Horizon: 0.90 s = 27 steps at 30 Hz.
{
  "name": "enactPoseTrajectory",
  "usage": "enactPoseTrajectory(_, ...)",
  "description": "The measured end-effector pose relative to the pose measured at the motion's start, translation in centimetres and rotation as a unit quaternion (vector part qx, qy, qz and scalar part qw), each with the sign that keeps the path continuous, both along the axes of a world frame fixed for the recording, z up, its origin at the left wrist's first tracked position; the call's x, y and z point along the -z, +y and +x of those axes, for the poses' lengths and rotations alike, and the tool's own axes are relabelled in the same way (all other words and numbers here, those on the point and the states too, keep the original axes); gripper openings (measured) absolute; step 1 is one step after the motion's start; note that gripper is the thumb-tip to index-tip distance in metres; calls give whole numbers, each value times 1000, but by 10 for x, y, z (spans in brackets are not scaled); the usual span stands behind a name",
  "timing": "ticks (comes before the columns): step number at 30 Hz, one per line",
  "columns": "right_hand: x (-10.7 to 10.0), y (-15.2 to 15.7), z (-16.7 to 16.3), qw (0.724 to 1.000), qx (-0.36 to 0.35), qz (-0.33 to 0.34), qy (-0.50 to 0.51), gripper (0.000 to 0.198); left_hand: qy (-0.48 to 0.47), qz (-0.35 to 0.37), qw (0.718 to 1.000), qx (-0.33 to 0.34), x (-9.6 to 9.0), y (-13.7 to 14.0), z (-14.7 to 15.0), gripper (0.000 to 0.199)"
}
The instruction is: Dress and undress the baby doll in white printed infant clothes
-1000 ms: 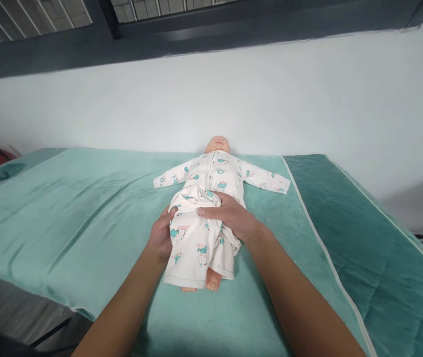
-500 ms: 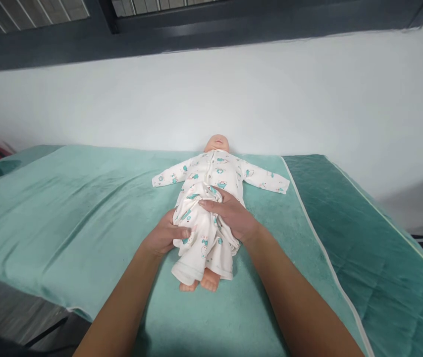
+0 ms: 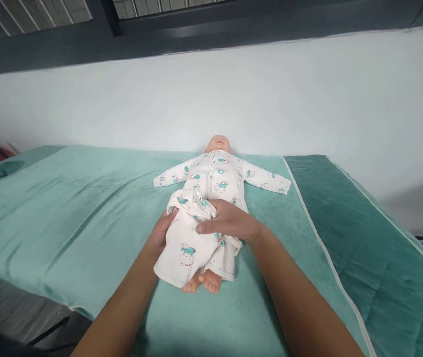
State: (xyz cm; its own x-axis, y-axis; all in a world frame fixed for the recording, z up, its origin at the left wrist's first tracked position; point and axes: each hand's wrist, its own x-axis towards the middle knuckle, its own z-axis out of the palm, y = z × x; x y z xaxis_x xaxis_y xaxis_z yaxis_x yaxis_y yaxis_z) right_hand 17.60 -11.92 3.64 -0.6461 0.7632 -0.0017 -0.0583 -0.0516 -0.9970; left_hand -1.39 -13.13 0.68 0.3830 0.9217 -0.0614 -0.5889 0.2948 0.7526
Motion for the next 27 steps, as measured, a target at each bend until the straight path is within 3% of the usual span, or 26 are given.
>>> enactPoseTrajectory(5, -7, -2, 1, 994, -40, -9, -105, 39, 11, 1, 1000, -5, -1, -1, -2, 49)
enactPoseTrajectory(10, 6, -2, 0, 999, 24, -43, 15, 42, 36, 7, 999, -13, 0, 1, -1, 54)
enactPoseTrajectory(15, 12, 0, -5, 986, 105, -76, 107, 48, 56, 29, 998, 16, 2, 2, 0, 56)
enactPoseTrajectory(21, 12, 1, -12, 978, 162, -82, 107, 48, 86, 91, 987, 99, -1, 4, -5, 70)
enactPoseTrajectory(27, 4, -3, -17, 984, 158, -55, 53, 41, 85, 102, 985, 110, -1, 4, -5, 61)
